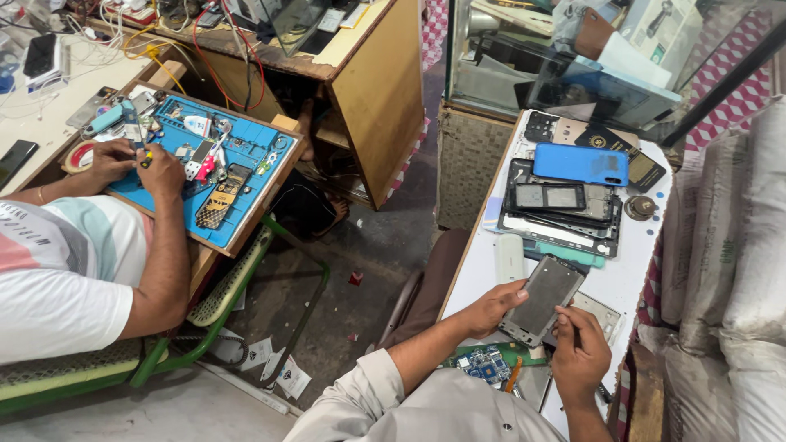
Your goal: The person holds a smartphone in one hand and pries along the edge of its back cover with a small blade-like tool, working around the seam to separate the cover from the body. They occasionally reposition the phone and continue prying at different edges over the workbench.
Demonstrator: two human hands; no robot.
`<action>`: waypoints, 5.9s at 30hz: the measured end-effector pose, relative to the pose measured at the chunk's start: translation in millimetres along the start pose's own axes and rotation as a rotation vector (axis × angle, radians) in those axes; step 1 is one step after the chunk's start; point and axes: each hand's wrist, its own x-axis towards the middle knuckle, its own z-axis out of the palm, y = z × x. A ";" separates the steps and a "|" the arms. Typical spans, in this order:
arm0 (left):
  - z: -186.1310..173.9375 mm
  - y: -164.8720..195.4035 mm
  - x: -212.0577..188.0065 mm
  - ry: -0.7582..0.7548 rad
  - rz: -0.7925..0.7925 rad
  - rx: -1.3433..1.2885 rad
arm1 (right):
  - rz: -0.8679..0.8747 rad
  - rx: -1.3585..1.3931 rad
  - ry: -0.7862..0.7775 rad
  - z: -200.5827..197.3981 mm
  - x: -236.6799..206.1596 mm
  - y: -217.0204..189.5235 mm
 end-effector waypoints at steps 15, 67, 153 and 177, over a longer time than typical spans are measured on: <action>-1.2 -4.0 2.2 -0.048 0.071 0.171 | 0.107 0.119 0.058 -3.4 -1.8 12.4; 3.0 -5.5 -7.2 0.019 0.098 0.198 | 0.153 0.218 0.003 -4.9 -4.0 27.8; -3.8 -7.9 -4.0 -0.011 0.122 -0.079 | 0.068 0.158 0.009 1.8 -10.0 30.5; -3.1 -8.5 -4.8 0.037 0.079 -0.145 | 0.015 0.154 0.023 2.7 -11.1 21.1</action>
